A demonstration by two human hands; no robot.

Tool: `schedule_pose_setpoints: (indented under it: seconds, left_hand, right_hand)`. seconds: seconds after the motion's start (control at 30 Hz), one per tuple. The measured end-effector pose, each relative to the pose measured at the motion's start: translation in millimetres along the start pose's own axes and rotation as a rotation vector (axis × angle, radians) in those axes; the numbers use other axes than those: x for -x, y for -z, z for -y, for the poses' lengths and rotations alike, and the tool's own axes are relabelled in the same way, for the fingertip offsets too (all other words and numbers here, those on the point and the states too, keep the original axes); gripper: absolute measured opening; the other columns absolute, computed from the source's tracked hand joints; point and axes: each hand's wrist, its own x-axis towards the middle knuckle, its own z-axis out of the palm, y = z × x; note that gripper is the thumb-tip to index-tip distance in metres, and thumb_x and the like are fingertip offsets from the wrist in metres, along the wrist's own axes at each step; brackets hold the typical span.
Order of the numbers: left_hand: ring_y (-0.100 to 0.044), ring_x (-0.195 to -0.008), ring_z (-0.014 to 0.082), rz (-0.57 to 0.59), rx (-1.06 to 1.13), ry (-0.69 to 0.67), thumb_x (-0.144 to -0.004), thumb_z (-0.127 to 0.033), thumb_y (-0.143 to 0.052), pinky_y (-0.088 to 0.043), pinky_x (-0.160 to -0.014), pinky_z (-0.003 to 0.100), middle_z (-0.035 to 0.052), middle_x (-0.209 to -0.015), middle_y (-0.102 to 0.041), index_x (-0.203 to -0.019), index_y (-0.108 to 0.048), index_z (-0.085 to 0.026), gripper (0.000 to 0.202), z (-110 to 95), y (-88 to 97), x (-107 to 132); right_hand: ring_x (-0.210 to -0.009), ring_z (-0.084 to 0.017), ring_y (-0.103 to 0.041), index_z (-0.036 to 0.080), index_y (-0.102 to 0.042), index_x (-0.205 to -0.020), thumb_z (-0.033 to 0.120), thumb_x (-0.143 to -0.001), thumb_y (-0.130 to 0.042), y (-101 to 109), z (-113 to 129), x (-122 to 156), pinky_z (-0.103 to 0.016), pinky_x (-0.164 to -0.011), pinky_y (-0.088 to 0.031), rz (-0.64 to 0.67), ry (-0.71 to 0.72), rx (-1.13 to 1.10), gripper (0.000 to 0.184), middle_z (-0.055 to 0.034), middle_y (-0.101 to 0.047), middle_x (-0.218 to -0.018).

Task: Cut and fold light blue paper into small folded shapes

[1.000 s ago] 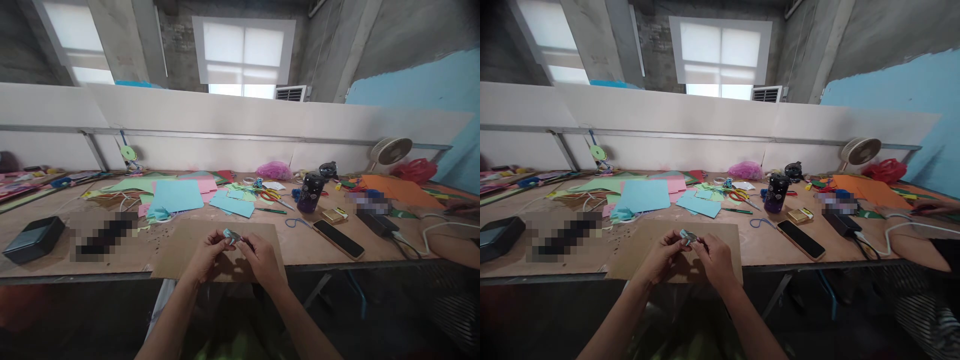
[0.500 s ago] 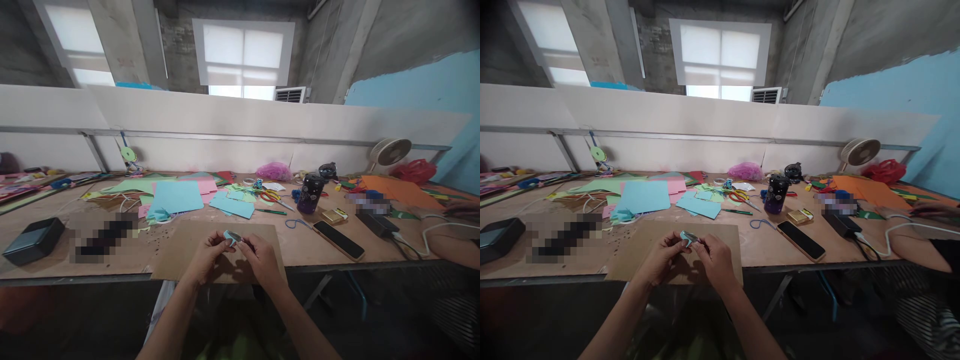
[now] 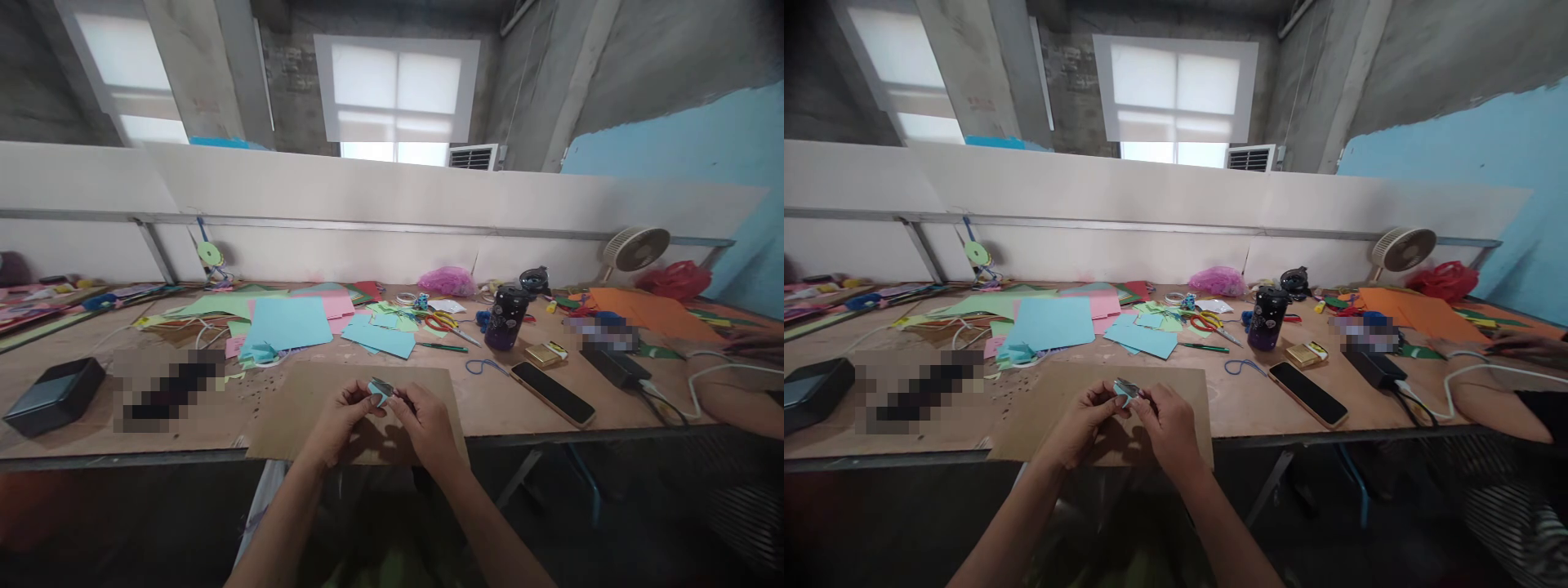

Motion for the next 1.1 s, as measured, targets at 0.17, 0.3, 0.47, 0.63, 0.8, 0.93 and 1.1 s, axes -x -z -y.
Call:
schedule_pose_setpoints:
  seconds: [0.17, 0.3, 0.47, 0.63, 0.8, 0.93, 1.1]
  left_hand:
    - [-0.06, -0.064, 0.0123, 0.021, 0.006, 0.006, -0.068, -0.027, -0.079, -0.046, -0.066, 0.022, -0.0007, -0.072, -0.067, -0.073, -0.069, -0.018, 0.014, 1.4, 0.4, -0.3]
    - [-0.061, -0.064, 0.0115, 0.038, -0.007, 0.011, -0.069, -0.027, -0.079, -0.045, -0.066, 0.021, -0.0016, -0.071, -0.066, -0.074, -0.069, -0.019, 0.014, 1.4, 1.3, -0.6]
    - [-0.062, -0.065, 0.0108, -0.013, 0.03, 0.026, -0.069, -0.028, -0.079, -0.046, -0.068, 0.021, -0.0016, -0.074, -0.067, -0.075, -0.069, -0.019, 0.015, 1.9, 2.4, -1.3]
    - [-0.062, -0.069, 0.0122, -0.017, 0.031, 0.042, -0.07, -0.028, -0.079, -0.046, -0.069, 0.021, -0.0002, -0.076, -0.068, -0.077, -0.069, -0.019, 0.015, 3.4, 2.6, -2.2]
    - [-0.062, -0.072, 0.0126, 0.009, 0.019, 0.064, -0.069, -0.029, -0.079, -0.045, -0.068, 0.02, 0.0, -0.078, -0.069, -0.078, -0.068, -0.019, 0.018, 3.8, 2.1, -2.0]
    - [-0.056, -0.059, 0.0097, 0.032, -0.06, 0.086, -0.077, -0.038, -0.071, -0.04, -0.056, 0.017, -0.0011, -0.067, -0.066, -0.08, -0.066, -0.02, 0.019, 1.8, 0.1, -0.5]
    - [-0.054, -0.059, 0.0086, 0.058, -0.069, 0.076, -0.078, -0.038, -0.07, -0.042, -0.057, 0.017, -0.002, -0.069, -0.062, -0.081, -0.064, -0.019, 0.02, 1.3, -2.4, 0.2]
  right_hand:
    - [-0.075, -0.018, -0.057, 0.02, -0.062, -0.082, 0.032, -0.092, -0.052, -0.7, -2.4, -0.2, -0.026, -0.064, -0.036, -0.011, 0.011, 0.02, 0.018, -0.0023, -0.063, -0.078]
    - [-0.072, -0.018, -0.057, 0.02, -0.062, -0.081, 0.034, -0.092, -0.051, -1.1, -3.9, -0.5, -0.026, -0.065, -0.037, -0.025, -0.005, -0.016, 0.022, -0.0022, -0.062, -0.076]
    - [-0.074, -0.017, -0.055, 0.018, -0.062, -0.086, 0.04, -0.092, -0.049, 0.5, -6.8, -3.5, -0.025, -0.065, -0.039, -0.057, -0.122, -0.248, 0.026, -0.0014, -0.061, -0.078]
    - [-0.072, -0.016, -0.053, 0.016, -0.063, -0.089, 0.04, -0.083, -0.061, -1.3, -10.1, -8.3, -0.025, -0.064, -0.04, 0.037, -0.214, -0.455, 0.024, -0.0003, -0.059, -0.078]
    - [-0.066, -0.015, -0.05, 0.017, -0.062, -0.079, 0.034, -0.079, -0.063, -9.0, -9.0, -12.1, -0.024, -0.061, -0.038, 0.045, -0.248, -0.463, 0.017, 0.0014, -0.057, -0.07]
    - [-0.064, -0.014, -0.046, 0.017, -0.058, -0.071, 0.034, -0.08, -0.06, -11.3, -8.6, -12.8, -0.024, -0.058, -0.035, 0.027, -0.251, -0.426, 0.019, 0.0024, -0.052, -0.066]
    - [-0.064, -0.013, -0.045, 0.017, -0.058, -0.07, 0.035, -0.079, -0.062, -10.0, -8.9, -12.3, -0.023, -0.058, -0.034, 0.05, -0.285, -0.454, 0.02, 0.0028, -0.052, -0.066]
